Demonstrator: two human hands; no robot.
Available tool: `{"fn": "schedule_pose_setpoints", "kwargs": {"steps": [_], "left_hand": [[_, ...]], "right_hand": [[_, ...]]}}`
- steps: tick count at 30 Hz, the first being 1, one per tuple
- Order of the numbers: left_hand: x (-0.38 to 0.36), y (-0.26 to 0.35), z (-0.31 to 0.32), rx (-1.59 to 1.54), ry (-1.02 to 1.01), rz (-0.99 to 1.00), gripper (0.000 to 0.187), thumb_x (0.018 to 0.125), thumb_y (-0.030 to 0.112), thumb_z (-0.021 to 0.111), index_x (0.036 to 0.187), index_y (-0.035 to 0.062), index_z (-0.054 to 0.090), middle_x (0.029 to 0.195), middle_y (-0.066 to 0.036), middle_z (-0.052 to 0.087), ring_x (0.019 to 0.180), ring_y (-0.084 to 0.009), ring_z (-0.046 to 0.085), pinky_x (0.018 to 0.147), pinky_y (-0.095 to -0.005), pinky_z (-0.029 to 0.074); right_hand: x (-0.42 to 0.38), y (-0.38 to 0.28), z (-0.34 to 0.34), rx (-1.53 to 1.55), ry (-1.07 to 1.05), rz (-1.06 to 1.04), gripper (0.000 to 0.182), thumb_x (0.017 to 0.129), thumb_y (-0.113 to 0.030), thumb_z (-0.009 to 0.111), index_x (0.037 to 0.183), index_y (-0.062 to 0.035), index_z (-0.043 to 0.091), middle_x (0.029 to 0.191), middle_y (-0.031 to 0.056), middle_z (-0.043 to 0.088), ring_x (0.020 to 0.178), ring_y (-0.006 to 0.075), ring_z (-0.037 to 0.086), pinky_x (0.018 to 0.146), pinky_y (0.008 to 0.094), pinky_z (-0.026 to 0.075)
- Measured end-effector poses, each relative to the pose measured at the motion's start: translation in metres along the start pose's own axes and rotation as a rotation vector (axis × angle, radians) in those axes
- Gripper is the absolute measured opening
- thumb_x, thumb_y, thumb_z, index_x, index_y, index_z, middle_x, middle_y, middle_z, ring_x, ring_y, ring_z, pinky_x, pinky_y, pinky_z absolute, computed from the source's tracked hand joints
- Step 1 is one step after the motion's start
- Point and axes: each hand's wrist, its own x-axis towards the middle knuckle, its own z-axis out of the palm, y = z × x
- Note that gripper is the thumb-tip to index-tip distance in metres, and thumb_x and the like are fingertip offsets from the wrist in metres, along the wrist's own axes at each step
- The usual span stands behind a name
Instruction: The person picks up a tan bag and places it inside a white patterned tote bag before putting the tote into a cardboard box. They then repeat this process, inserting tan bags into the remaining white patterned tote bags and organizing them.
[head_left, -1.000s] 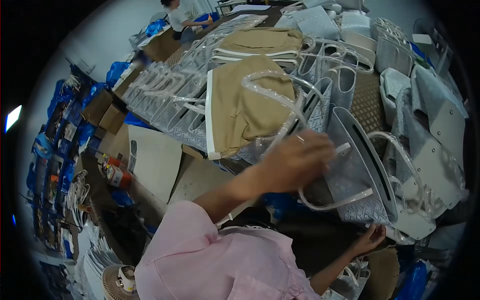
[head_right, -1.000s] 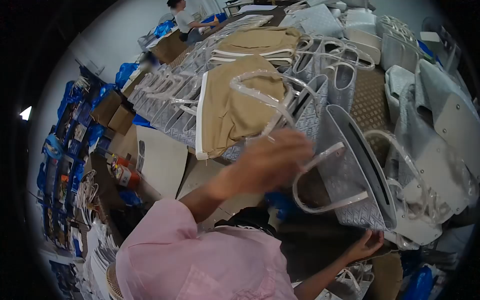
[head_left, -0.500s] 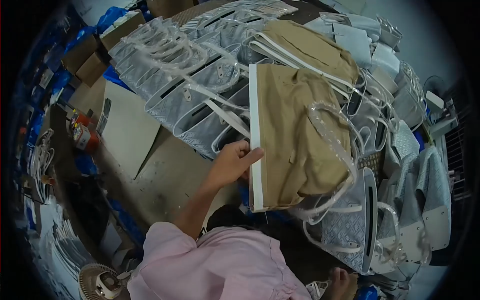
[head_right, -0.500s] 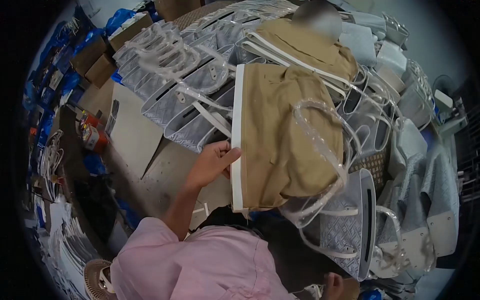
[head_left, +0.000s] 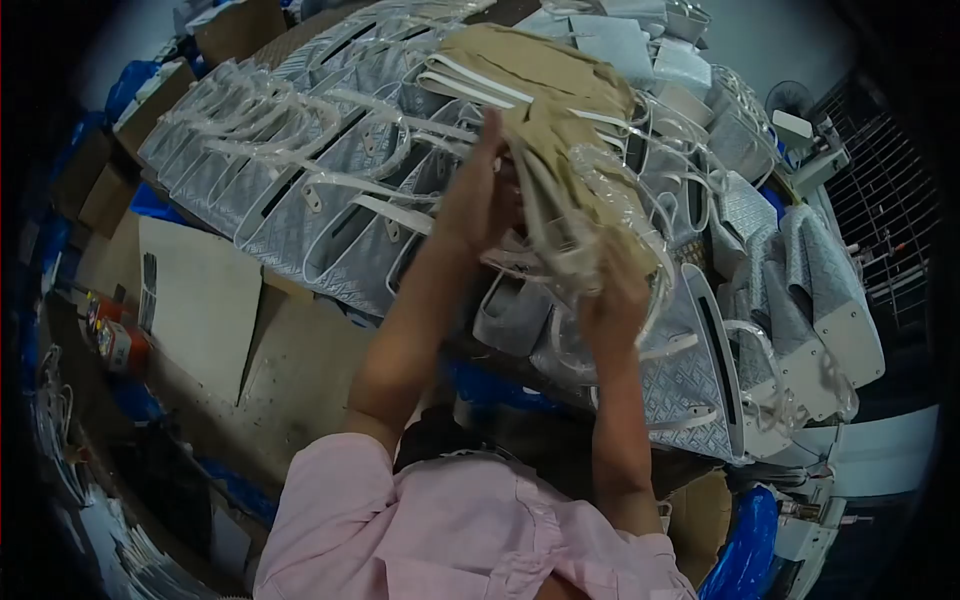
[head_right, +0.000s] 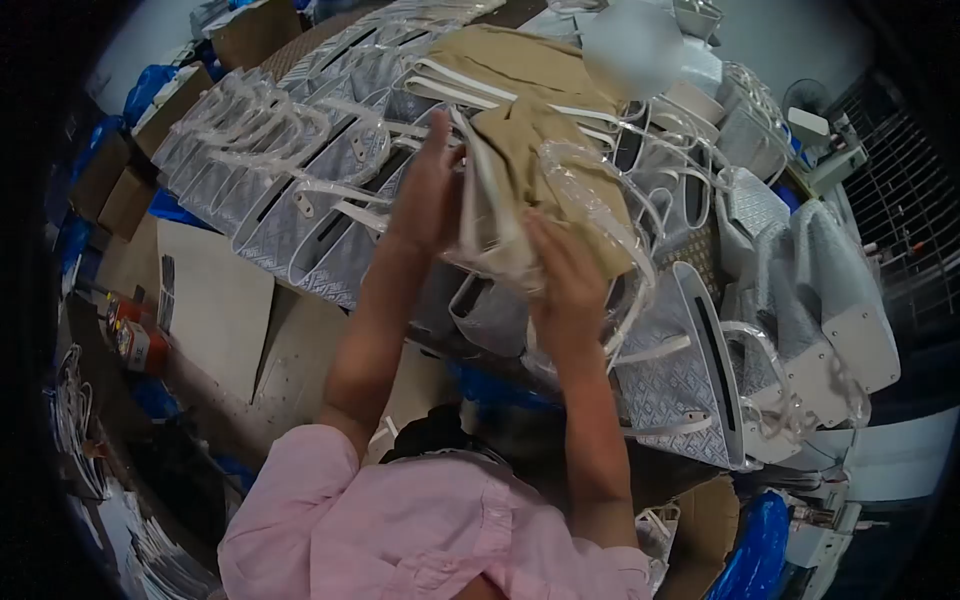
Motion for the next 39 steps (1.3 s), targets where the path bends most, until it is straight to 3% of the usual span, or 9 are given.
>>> {"fn": "schedule_pose_setpoints", "kwargs": {"steps": [8,11,17,19,25,30,34,38,39], "left_hand": [[-0.113,0.066,0.074,0.696,-0.073,0.748,0.044,0.085,0.005,0.057,0.126,-0.0026,0.045,0.114,-0.014,0.057,0.094,-0.0206,0.061,0.08,-0.0322,0.051],[-0.146,0.081,0.112,1.735,-0.212,0.979,0.054,0.089,0.007,0.052,0.139,0.0134,0.036,0.118,-0.009,0.059,0.09,-0.0226,0.062,0.08,-0.0312,0.049],[-0.206,0.004,0.204,2.539,-0.428,1.359,0.065,0.074,0.002,0.053,0.131,0.0311,0.047,0.112,-0.01,0.062,0.068,-0.0257,0.063,0.065,-0.0334,0.053],[-0.217,-0.03,0.221,2.548,-0.676,1.423,0.06,0.075,0.006,0.054,0.13,0.0296,0.048,0.11,-0.01,0.062,0.07,-0.0243,0.063,0.066,-0.0325,0.052],[-0.21,-0.103,0.242,2.397,-1.107,1.663,0.053,0.074,0.016,0.057,0.126,0.023,0.052,0.109,-0.01,0.059,0.079,-0.0214,0.059,0.072,-0.0305,0.05],[-0.187,-0.162,0.262,2.195,-1.518,1.732,0.051,0.075,0.019,0.061,0.126,0.0173,0.053,0.117,-0.007,0.055,0.097,-0.0211,0.057,0.082,-0.0326,0.048],[-0.172,-0.16,0.295,2.043,-1.171,2.071,0.042,0.081,0.017,0.064,0.121,0.012,0.056,0.119,-0.007,0.058,0.1,-0.0209,0.06,0.084,-0.0326,0.049],[-0.114,-0.163,0.269,1.003,-0.447,1.56,0.019,0.089,0.011,0.058,0.103,-0.0006,0.063,0.096,-0.012,0.068,0.09,-0.0192,0.064,0.081,-0.0363,0.048],[-0.097,-0.179,0.25,1.216,-0.442,1.376,0.019,0.089,0.017,0.058,0.101,0.0026,0.064,0.093,-0.012,0.067,0.087,-0.0226,0.064,0.079,-0.036,0.049]], "right_hand": [[-0.081,-0.041,-0.021,0.324,0.055,-0.203,0.046,0.083,-0.004,0.059,0.127,-0.0061,0.048,0.134,0.0179,0.044,0.125,0.0331,0.043,0.1,0.0424,0.038],[-0.107,-0.03,-0.073,0.398,0.258,-0.003,0.057,0.084,-0.016,0.065,0.134,-0.0061,0.04,0.136,0.0199,0.04,0.123,0.0374,0.043,0.1,0.0439,0.037],[-0.103,-0.062,-0.204,-0.582,0.709,-0.261,0.054,0.088,-0.028,0.058,0.137,-0.0198,0.037,0.138,0.0216,0.037,0.128,0.0432,0.032,0.097,0.0609,0.031],[-0.108,-0.076,-0.234,-0.803,0.325,-0.095,0.047,0.084,-0.018,0.053,0.131,-0.0165,0.045,0.125,0.0199,0.049,0.12,0.0383,0.044,0.097,0.0572,0.033],[-0.186,-0.067,-0.254,-0.399,0.191,0.313,0.048,0.074,-0.003,0.053,0.122,-0.0031,0.05,0.099,0.0158,0.062,0.088,0.0309,0.061,0.078,0.039,0.048],[-0.224,-0.063,-0.285,-0.056,-0.002,0.687,0.05,0.073,0.005,0.053,0.121,-0.0048,0.052,0.104,0.0212,0.06,0.094,0.0391,0.058,0.081,0.0426,0.046],[-0.251,-0.041,-0.31,0.261,0.224,0.879,0.029,0.084,-0.009,0.057,0.111,0.0,0.055,0.083,0.0171,0.063,0.078,0.0267,0.062,0.068,0.0338,0.046],[-0.29,-0.027,-0.343,0.526,0.686,1.138,0.034,0.08,-0.009,0.064,0.112,0.0011,0.057,0.094,0.0073,0.064,0.085,0.0162,0.059,0.077,0.0295,0.046],[-0.287,-0.026,-0.357,0.541,0.807,1.127,0.037,0.076,-0.007,0.068,0.111,0.0005,0.058,0.097,0.0078,0.064,0.088,0.0189,0.06,0.079,0.0306,0.046]]}}
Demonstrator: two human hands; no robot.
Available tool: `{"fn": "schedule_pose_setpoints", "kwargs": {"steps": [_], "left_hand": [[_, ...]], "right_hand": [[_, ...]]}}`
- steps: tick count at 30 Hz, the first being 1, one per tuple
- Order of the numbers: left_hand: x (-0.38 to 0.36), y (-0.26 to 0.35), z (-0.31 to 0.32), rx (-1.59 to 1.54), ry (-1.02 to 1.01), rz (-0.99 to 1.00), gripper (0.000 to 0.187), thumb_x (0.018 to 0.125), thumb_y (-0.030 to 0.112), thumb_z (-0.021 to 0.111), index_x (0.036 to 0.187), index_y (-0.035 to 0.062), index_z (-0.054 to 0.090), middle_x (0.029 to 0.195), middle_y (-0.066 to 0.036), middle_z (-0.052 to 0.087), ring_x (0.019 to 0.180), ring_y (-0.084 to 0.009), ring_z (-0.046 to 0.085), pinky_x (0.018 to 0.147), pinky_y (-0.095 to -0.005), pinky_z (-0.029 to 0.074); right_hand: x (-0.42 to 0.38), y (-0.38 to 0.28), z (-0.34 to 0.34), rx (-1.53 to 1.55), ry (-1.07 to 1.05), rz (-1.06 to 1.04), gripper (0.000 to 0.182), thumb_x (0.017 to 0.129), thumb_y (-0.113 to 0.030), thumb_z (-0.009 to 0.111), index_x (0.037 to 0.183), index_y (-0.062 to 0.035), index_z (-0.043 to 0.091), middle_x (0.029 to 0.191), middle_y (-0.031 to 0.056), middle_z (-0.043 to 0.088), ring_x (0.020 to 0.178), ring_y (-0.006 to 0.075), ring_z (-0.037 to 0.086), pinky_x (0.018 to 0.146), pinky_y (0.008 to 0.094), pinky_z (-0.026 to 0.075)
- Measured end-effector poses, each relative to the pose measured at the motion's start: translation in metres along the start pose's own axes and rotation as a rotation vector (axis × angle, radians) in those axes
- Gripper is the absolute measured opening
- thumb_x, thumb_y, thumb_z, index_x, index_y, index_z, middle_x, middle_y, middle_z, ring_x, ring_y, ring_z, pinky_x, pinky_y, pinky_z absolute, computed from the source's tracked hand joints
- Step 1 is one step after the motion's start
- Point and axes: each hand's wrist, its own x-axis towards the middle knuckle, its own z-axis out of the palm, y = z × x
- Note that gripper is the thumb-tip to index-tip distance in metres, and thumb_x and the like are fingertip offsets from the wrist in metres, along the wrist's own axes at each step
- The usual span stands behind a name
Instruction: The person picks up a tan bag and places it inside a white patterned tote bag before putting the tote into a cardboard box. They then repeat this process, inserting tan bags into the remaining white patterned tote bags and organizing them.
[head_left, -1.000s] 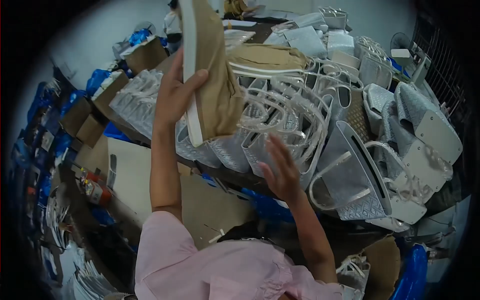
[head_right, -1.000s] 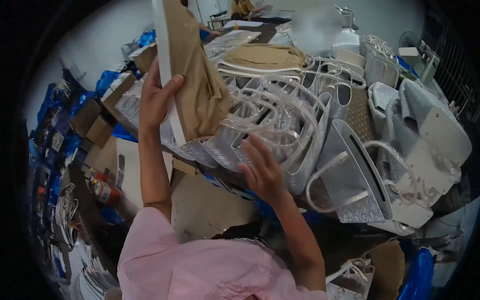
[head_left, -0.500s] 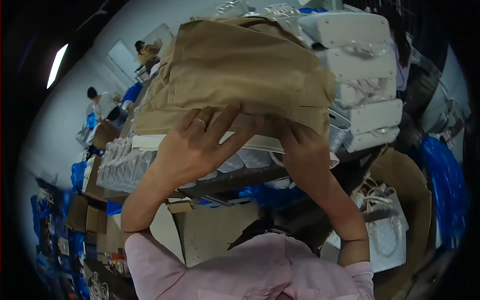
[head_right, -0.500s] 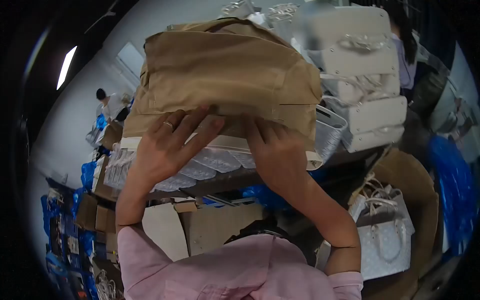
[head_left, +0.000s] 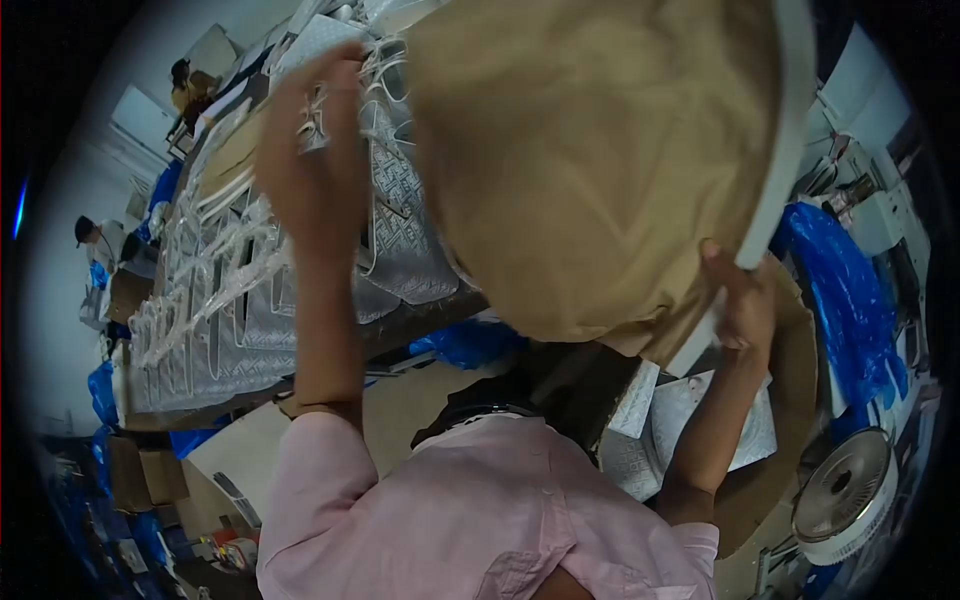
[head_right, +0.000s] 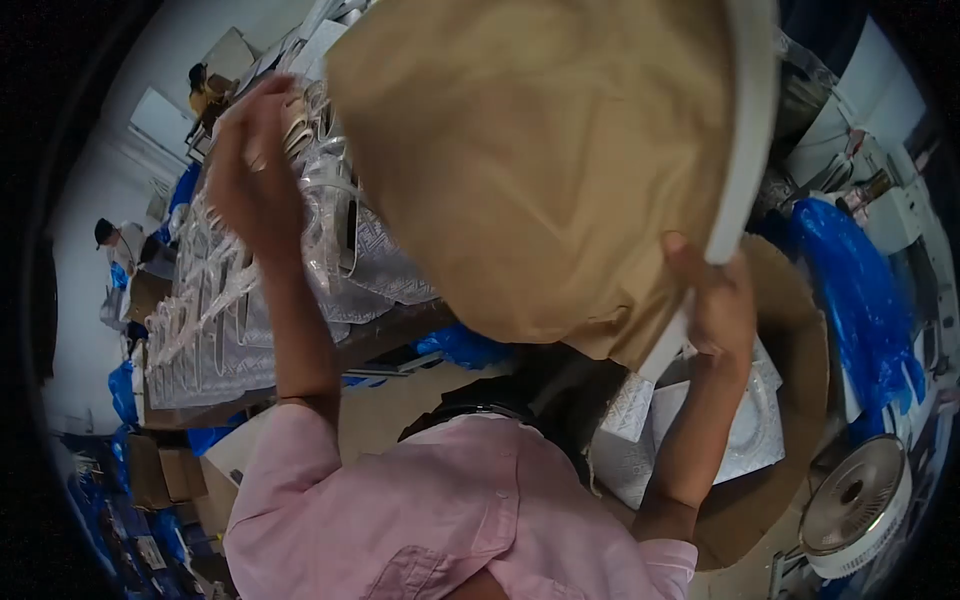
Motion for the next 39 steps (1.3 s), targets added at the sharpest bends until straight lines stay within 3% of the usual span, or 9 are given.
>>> {"fn": "schedule_pose_setpoints", "kwargs": {"steps": [3,6,13,23,27,30,34,36,39], "left_hand": [[-0.085,-0.058,0.065,-0.159,-0.386,-0.349,0.023,0.088,0.022,0.059,0.1,0.0036,0.062,0.092,-0.012,0.064,0.09,-0.0298,0.062,0.08,-0.0406,0.047],[-0.145,-0.088,0.109,-0.115,-0.337,-0.322,0.025,0.086,0.023,0.062,0.095,0.0,0.065,0.098,-0.013,0.064,0.102,-0.0316,0.059,0.092,-0.0356,0.042],[-0.155,-0.104,0.112,-0.07,-0.614,-0.265,0.024,0.083,0.027,0.062,0.086,0.0034,0.066,0.086,-0.012,0.062,0.092,-0.0303,0.058,0.099,-0.0464,0.033],[-0.159,-0.089,0.128,-0.055,-0.328,-0.285,0.033,0.078,0.023,0.059,0.103,0.0019,0.063,0.101,-0.019,0.063,0.106,-0.0352,0.054,0.102,-0.0464,0.03],[-0.16,-0.088,0.126,0.205,-0.307,-0.204,0.033,0.078,0.019,0.055,0.106,0.0029,0.06,0.103,-0.017,0.062,0.109,-0.0346,0.051,0.104,-0.0474,0.028],[-0.16,-0.095,0.116,0.012,-0.826,-0.342,0.03,0.078,0.016,0.053,0.104,0.0025,0.059,0.1,-0.017,0.062,0.109,-0.0337,0.05,0.105,-0.0477,0.026],[-0.16,-0.082,0.112,-0.018,-0.567,-0.258,0.021,0.076,0.012,0.051,0.09,0.0007,0.062,0.094,-0.019,0.062,0.102,-0.0349,0.052,0.104,-0.047,0.027],[-0.165,-0.083,0.104,-0.078,-0.635,-0.421,0.02,0.076,0.011,0.051,0.088,0.0001,0.063,0.09,-0.02,0.062,0.098,-0.0364,0.053,0.102,-0.048,0.028],[-0.171,-0.082,0.091,0.06,-0.551,-0.433,0.019,0.075,0.01,0.052,0.088,-0.0003,0.063,0.087,-0.019,0.063,0.096,-0.0358,0.054,0.099,-0.048,0.032]], "right_hand": [[0.039,-0.027,-0.007,-0.129,0.209,-0.221,0.043,0.074,-0.007,0.07,0.114,0.0008,0.057,0.101,0.0107,0.063,0.094,0.0211,0.06,0.084,0.0322,0.046],[0.076,-0.073,0.03,-0.317,0.199,-0.262,0.045,0.075,-0.008,0.07,0.116,0.0027,0.056,0.105,0.0127,0.062,0.098,0.0226,0.059,0.088,0.0335,0.045],[0.147,-0.087,0.139,-0.429,-0.345,-0.319,0.041,0.076,-0.012,0.071,0.112,0.0042,0.058,0.103,0.0115,0.064,0.094,0.0222,0.061,0.087,0.033,0.046],[0.17,-0.013,0.174,-0.881,-0.984,0.116,0.047,0.079,-0.026,0.07,0.114,0.0014,0.057,0.092,0.0081,0.065,0.083,0.0154,0.059,0.078,0.0278,0.045],[0.211,0.019,0.152,-1.067,-0.939,0.192,0.044,0.08,-0.022,0.067,0.115,0.0006,0.056,0.091,0.0072,0.063,0.087,0.0155,0.057,0.081,0.0291,0.044],[0.22,0.025,0.155,-0.91,-0.887,0.469,0.041,0.08,-0.019,0.064,0.115,0.0007,0.055,0.091,0.0073,0.063,0.094,0.015,0.055,0.086,0.0299,0.041],[0.181,0.041,0.165,-1.089,-1.314,-0.122,0.036,0.08,-0.013,0.06,0.112,0.0032,0.054,0.087,0.0147,0.064,0.083,0.0272,0.062,0.077,0.0329,0.047],[0.206,0.046,0.172,-1.763,-1.41,-0.348,0.036,0.081,-0.012,0.059,0.114,0.0015,0.053,0.094,0.0194,0.063,0.09,0.0333,0.061,0.08,0.0385,0.047],[0.229,0.077,0.14,-1.534,-1.453,-0.491,0.038,0.078,-0.011,0.059,0.114,-0.0015,0.053,0.096,0.0197,0.063,0.092,0.0365,0.06,0.079,0.0427,0.048]]}}
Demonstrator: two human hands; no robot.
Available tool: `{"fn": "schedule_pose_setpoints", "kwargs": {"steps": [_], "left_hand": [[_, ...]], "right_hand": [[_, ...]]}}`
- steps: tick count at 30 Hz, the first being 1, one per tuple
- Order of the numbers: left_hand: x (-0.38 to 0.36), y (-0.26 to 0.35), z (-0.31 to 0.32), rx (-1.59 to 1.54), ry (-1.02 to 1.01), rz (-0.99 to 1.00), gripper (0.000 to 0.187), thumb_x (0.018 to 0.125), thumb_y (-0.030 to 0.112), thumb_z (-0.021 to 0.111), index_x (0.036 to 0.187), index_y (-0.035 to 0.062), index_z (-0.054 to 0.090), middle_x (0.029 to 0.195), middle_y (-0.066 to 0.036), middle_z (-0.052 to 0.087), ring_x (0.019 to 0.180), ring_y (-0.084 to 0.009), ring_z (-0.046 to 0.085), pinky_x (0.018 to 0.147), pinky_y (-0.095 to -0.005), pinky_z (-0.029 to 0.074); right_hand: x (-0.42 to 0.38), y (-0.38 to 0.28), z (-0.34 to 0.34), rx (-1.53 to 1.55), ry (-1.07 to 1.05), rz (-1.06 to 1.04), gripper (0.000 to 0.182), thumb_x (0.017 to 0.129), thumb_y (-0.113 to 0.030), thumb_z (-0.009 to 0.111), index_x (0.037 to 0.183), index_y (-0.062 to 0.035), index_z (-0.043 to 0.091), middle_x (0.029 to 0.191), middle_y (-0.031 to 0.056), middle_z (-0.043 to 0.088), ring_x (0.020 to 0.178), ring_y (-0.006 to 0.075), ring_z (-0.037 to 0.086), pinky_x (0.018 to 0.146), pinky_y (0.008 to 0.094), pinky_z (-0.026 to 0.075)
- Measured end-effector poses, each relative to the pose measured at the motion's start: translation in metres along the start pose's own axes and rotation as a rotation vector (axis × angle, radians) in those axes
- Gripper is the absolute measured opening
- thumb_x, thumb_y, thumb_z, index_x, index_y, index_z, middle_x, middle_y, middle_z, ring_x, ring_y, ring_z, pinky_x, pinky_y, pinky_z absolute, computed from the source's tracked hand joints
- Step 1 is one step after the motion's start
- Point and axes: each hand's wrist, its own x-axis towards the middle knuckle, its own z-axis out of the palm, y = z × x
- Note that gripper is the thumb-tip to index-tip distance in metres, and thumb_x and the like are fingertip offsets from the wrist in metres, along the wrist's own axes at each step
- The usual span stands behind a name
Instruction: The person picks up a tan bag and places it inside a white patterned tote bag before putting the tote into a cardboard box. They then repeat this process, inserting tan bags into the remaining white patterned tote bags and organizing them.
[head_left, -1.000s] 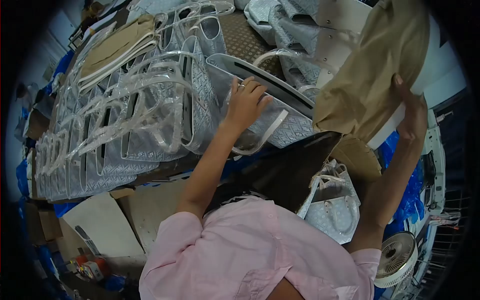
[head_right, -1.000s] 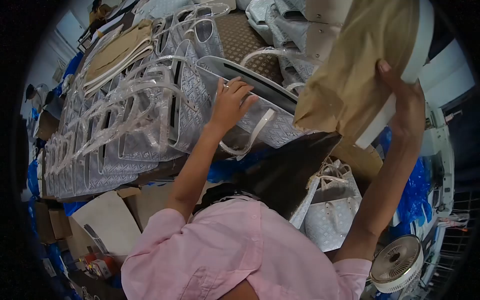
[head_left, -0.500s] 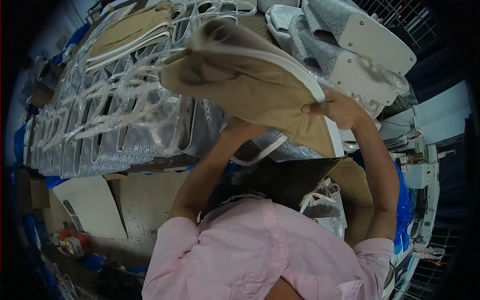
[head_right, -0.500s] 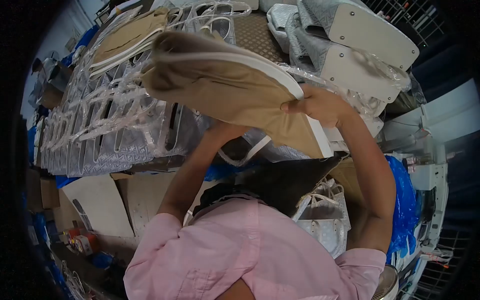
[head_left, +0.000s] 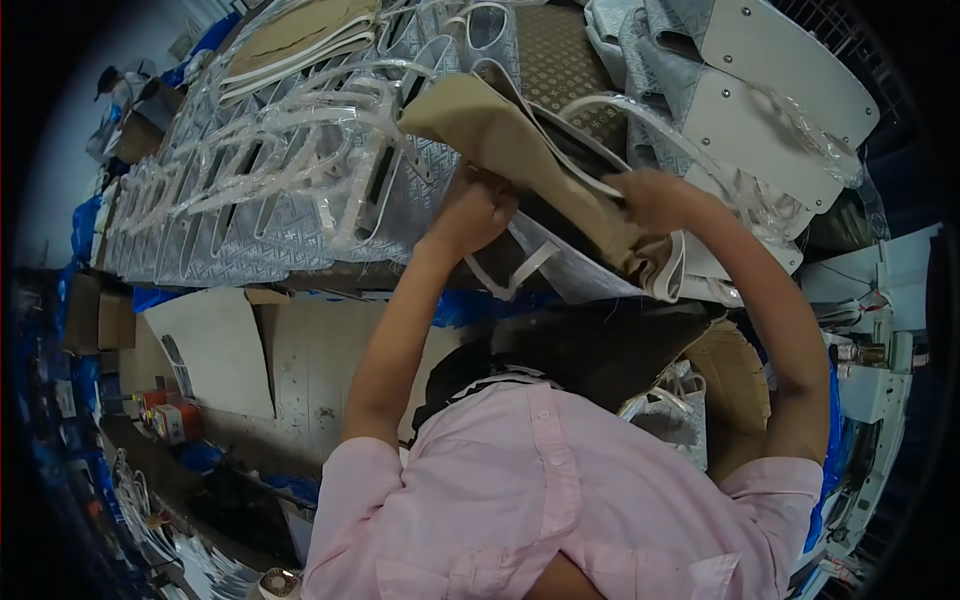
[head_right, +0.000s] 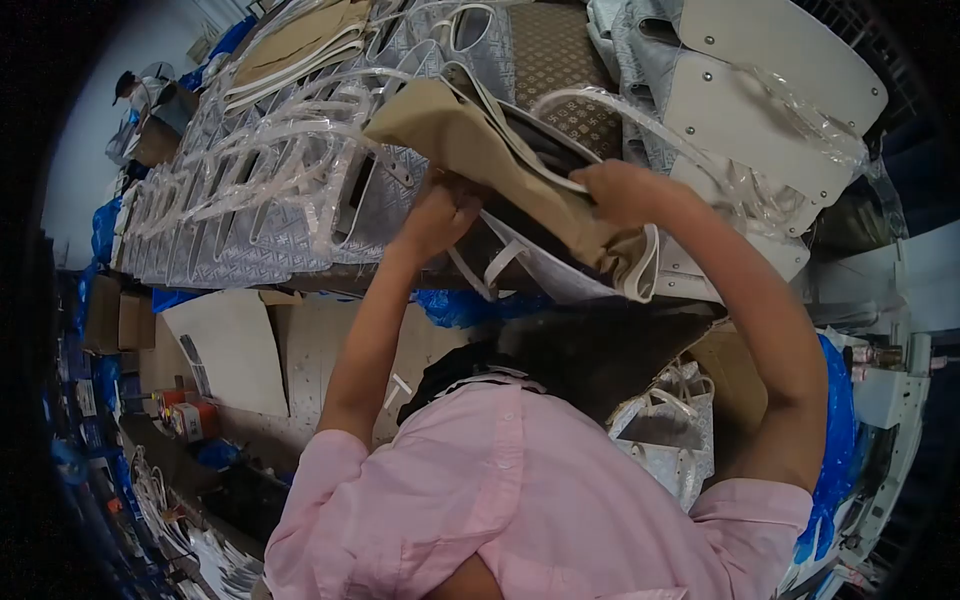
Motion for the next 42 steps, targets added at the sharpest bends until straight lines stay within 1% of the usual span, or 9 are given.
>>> {"fn": "schedule_pose_setpoints", "kwargs": {"steps": [7,9,13,18,24,31,35,39,42], "left_hand": [[-0.001,0.012,0.012,0.337,0.278,-0.146,0.03,0.08,0.018,0.052,0.101,-0.0021,0.06,0.093,-0.02,0.063,0.096,-0.0363,0.055,0.094,-0.0458,0.038],[-0.002,0.019,0.009,-0.28,0.555,-0.36,0.04,0.082,0.022,0.053,0.112,-0.0035,0.052,0.093,-0.024,0.062,0.092,-0.0373,0.057,0.09,-0.0447,0.042],[0.032,0.031,-0.014,-0.082,0.661,-0.426,0.043,0.082,0.025,0.054,0.115,-0.0035,0.047,0.092,-0.025,0.062,0.087,-0.039,0.06,0.083,-0.0443,0.045],[0.059,0.008,-0.016,0.557,-0.538,-0.377,0.03,0.082,0.019,0.052,0.103,0.0032,0.064,0.098,-0.019,0.066,0.092,-0.0305,0.064,0.08,-0.0366,0.047],[0.101,-0.019,0.002,0.412,-0.889,-0.329,0.025,0.08,0.018,0.052,0.096,0.0146,0.071,0.102,-0.008,0.068,0.094,-0.0245,0.064,0.087,-0.0347,0.044],[0.035,-0.031,0.012,0.05,0.479,-0.149,0.011,0.07,0.013,0.061,0.076,0.0038,0.065,0.079,-0.013,0.063,0.083,-0.0294,0.058,0.081,-0.0392,0.042],[0.041,-0.025,0.002,0.042,0.445,-0.208,0.011,0.07,0.009,0.062,0.078,0.0027,0.063,0.088,-0.016,0.06,0.091,-0.0283,0.055,0.082,-0.039,0.042],[0.034,-0.026,-0.008,0.155,-0.173,-0.205,0.023,0.071,0.005,0.063,0.092,-0.0012,0.057,0.101,-0.016,0.053,0.094,-0.0289,0.054,0.086,-0.0397,0.041],[0.031,-0.029,0.004,-0.035,0.655,-0.273,0.028,0.08,0.009,0.06,0.106,-0.0029,0.057,0.107,-0.015,0.054,0.097,-0.0276,0.052,0.084,-0.0368,0.041]], "right_hand": [[0.009,-0.004,-0.003,0.318,0.07,0.224,0.031,0.075,-0.005,0.05,0.104,-0.0001,0.06,0.088,0.0231,0.063,0.089,0.0369,0.061,0.077,0.0411,0.047],[0.008,0.007,0.001,0.566,0.07,0.311,0.028,0.079,-0.009,0.052,0.105,0.0005,0.059,0.087,0.0228,0.063,0.088,0.036,0.061,0.078,0.0408,0.046],[0.004,0.005,0.008,0.38,0.259,0.106,0.027,0.079,-0.011,0.054,0.103,0.0013,0.059,0.083,0.0193,0.064,0.078,0.0268,0.062,0.071,0.0369,0.046],[-0.013,0.009,-0.012,0.398,0.091,0.231,0.033,0.085,-0.026,0.058,0.104,0.0001,0.061,0.08,0.0141,0.063,0.073,0.0203,0.058,0.069,0.0341,0.046],[-0.003,-0.007,-0.02,0.663,-0.01,0.25,0.048,0.092,-0.036,0.052,0.125,-0.0015,0.049,0.111,0.0165,0.059,0.101,0.0228,0.055,0.09,0.0326,0.041],[-0.019,-0.016,-0.005,0.546,0.146,0.169,0.033,0.088,-0.012,0.058,0.119,-0.0001,0.053,0.1,0.01,0.061,0.088,0.0126,0.053,0.078,0.0274,0.044],[-0.014,0.001,-0.013,0.734,-0.065,0.057,0.032,0.08,0.002,0.06,0.112,-0.0026,0.058,0.098,0.0151,0.064,0.083,0.0227,0.061,0.072,0.0302,0.046],[-0.002,-0.002,-0.035,0.459,-0.198,0.068,0.035,0.075,0.0,0.059,0.11,-0.0023,0.058,0.096,0.0196,0.063,0.086,0.033,0.061,0.072,0.0362,0.046],[-0.003,0.005,-0.025,0.238,-0.124,0.131,0.033,0.078,-0.004,0.058,0.11,-0.0024,0.058,0.092,0.0216,0.061,0.083,0.0371,0.059,0.071,0.0378,0.045]]}}
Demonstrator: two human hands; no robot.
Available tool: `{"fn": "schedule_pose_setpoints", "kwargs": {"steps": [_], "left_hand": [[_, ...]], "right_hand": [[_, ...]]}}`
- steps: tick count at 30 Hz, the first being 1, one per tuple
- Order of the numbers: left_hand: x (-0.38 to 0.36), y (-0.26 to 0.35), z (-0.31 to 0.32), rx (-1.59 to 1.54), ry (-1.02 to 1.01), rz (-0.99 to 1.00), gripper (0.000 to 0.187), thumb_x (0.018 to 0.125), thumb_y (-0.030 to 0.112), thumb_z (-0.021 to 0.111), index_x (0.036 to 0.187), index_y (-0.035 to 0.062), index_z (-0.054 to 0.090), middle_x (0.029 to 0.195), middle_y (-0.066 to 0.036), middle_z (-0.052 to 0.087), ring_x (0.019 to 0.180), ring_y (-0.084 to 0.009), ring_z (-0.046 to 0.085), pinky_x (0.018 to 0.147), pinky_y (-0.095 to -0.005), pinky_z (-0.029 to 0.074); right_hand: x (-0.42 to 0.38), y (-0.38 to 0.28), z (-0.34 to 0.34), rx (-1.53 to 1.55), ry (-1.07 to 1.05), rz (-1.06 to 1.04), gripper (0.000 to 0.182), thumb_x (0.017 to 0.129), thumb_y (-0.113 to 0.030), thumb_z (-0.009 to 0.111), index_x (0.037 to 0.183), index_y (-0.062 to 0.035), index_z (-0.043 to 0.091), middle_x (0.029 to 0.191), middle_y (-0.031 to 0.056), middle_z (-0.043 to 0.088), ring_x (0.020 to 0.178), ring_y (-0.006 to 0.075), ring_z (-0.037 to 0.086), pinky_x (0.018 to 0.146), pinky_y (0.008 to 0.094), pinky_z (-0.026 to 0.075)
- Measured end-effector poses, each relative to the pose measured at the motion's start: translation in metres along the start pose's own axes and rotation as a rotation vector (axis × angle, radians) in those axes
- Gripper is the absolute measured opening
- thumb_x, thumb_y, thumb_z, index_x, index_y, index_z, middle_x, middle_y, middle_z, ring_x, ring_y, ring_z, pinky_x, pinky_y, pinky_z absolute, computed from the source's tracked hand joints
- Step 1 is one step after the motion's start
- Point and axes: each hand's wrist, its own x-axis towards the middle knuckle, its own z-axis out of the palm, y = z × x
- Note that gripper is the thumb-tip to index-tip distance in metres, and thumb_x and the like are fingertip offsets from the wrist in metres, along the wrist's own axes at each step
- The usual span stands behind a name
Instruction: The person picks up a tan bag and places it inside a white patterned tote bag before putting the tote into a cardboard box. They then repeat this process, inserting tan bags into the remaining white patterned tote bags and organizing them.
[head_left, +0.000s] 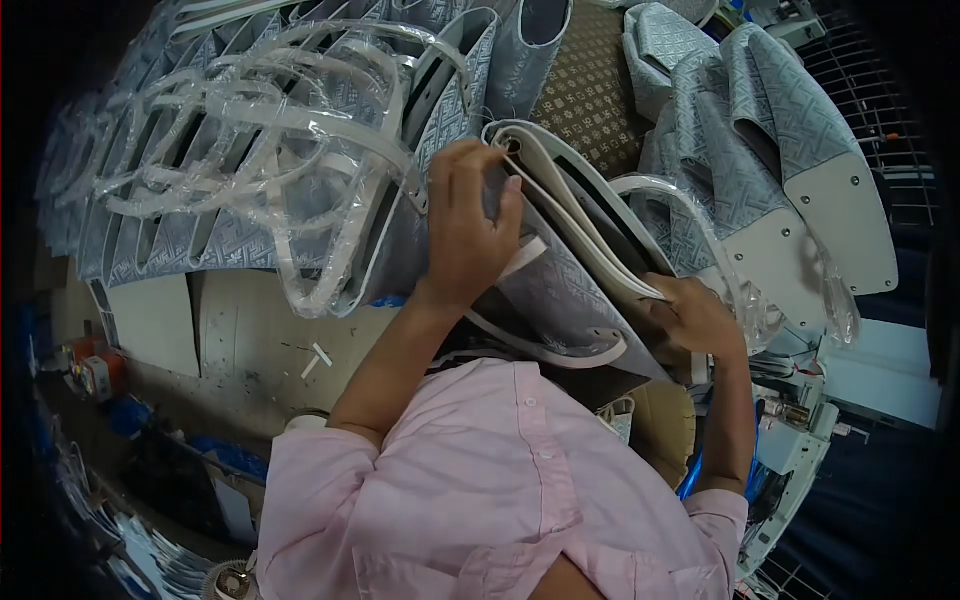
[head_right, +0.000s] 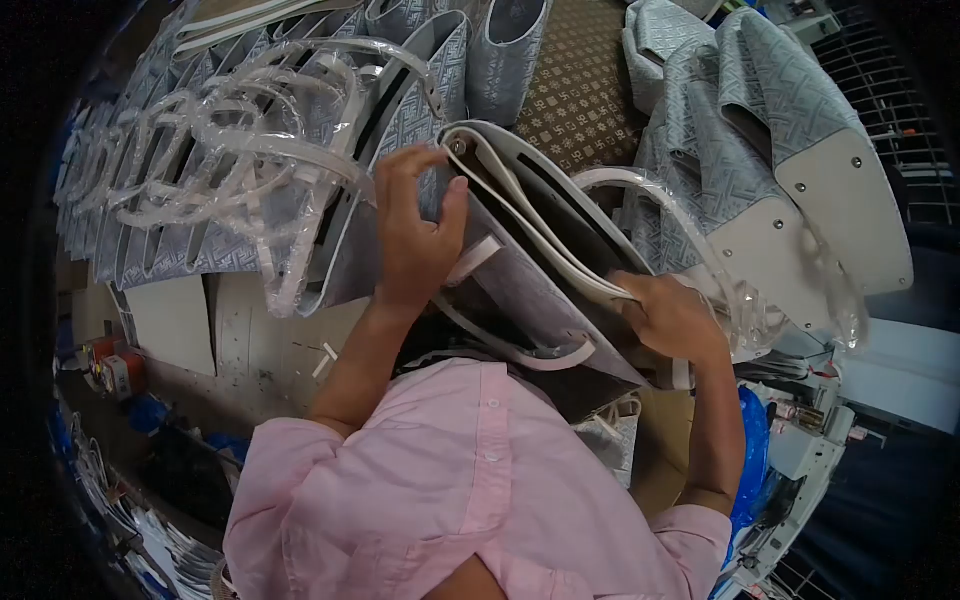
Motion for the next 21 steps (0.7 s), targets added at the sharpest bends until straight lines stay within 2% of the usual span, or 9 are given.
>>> {"fn": "schedule_pose_setpoints", "kwargs": {"steps": [1,4,6,8,10,15,16,18,21], "left_hand": [[0.001,-0.004,0.007,0.006,-0.007,0.007,0.028,0.08,0.009,0.06,0.106,-0.0029,0.057,0.107,-0.015,0.054,0.097,-0.0276,0.052,0.084,-0.0368,0.041],[0.009,-0.021,0.029,-0.522,0.151,-0.511,0.034,0.085,0.015,0.059,0.114,-0.0028,0.054,0.105,-0.011,0.056,0.094,-0.0217,0.053,0.083,-0.0344,0.042],[0.013,-0.035,0.019,-0.607,-0.3,-0.689,0.043,0.087,0.022,0.059,0.121,-0.0025,0.05,0.105,-0.011,0.059,0.096,-0.0174,0.054,0.085,-0.0306,0.043],[0.01,-0.027,0.014,-0.557,-0.33,-0.654,0.047,0.087,0.025,0.058,0.124,-0.0024,0.048,0.105,-0.012,0.061,0.096,-0.0163,0.056,0.087,-0.0283,0.042],[0.002,-0.016,0.011,-0.55,-0.251,-0.595,0.048,0.087,0.026,0.059,0.124,-0.0025,0.048,0.109,-0.014,0.06,0.102,-0.0186,0.055,0.09,-0.0296,0.041],[-0.031,-0.004,-0.006,-0.455,-0.375,-0.41,0.062,0.09,0.023,0.055,0.136,-0.0071,0.028,0.136,-0.019,0.04,0.117,-0.0231,0.046,0.095,-0.0306,0.039],[-0.033,-0.004,-0.011,-0.455,-0.389,-0.416,0.062,0.09,0.023,0.055,0.136,-0.0071,0.028,0.136,-0.019,0.04,0.117,-0.0231,0.046,0.095,-0.0306,0.039],[-0.032,-0.001,-0.02,-0.751,-0.325,-0.743,0.062,0.091,0.023,0.054,0.138,-0.0063,0.027,0.136,-0.018,0.04,0.117,-0.0198,0.045,0.092,-0.0281,0.04],[-0.032,-0.003,-0.023,-0.754,-0.311,-0.75,0.061,0.091,0.024,0.053,0.138,-0.0061,0.027,0.136,-0.018,0.041,0.117,-0.0183,0.045,0.091,-0.0266,0.04]], "right_hand": [[0.001,0.008,0.01,0.048,0.147,-0.173,0.029,0.08,-0.008,0.058,0.108,-0.0024,0.058,0.084,0.0222,0.06,0.078,0.0394,0.058,0.068,0.0402,0.044],[0.011,0.015,0.013,0.122,0.157,-0.213,0.033,0.08,-0.009,0.058,0.112,-0.0024,0.055,0.081,0.0219,0.06,0.074,0.0403,0.058,0.066,0.0421,0.044],[0.012,-0.007,0.002,0.092,0.101,-0.118,0.037,0.08,-0.009,0.058,0.116,-0.0029,0.051,0.082,0.0223,0.061,0.075,0.0408,0.058,0.067,0.0436,0.045],[0.023,-0.033,0.001,0.087,0.059,-0.03,0.042,0.08,-0.009,0.058,0.12,-0.0033,0.047,0.083,0.0228,0.061,0.075,0.0412,0.059,0.067,0.0451,0.045],[0.039,-0.053,0.009,-0.104,0.206,0.034,0.051,0.079,-0.008,0.058,0.127,-0.0046,0.04,0.084,0.0246,0.061,0.076,0.0415,0.059,0.069,0.0477,0.046],[0.105,-0.075,0.039,0.198,0.384,-0.196,0.038,0.08,-0.007,0.056,0.117,-0.0035,0.044,0.084,0.0254,0.061,0.078,0.044,0.058,0.066,0.0491,0.046],[0.109,-0.078,0.041,0.238,0.396,-0.246,0.033,0.082,-0.007,0.056,0.112,-0.0032,0.045,0.083,0.0252,0.061,0.078,0.0441,0.058,0.065,0.0491,0.045],[0.106,-0.079,0.037,0.268,0.391,-0.29,0.027,0.083,-0.008,0.056,0.108,-0.0028,0.046,0.082,0.025,0.061,0.077,0.0441,0.057,0.064,0.0491,0.045],[0.091,-0.081,0.021,0.261,0.287,-0.237,0.021,0.085,-0.011,0.055,0.102,-0.0012,0.047,0.079,0.0252,0.059,0.075,0.0434,0.058,0.062,0.0485,0.045]]}}
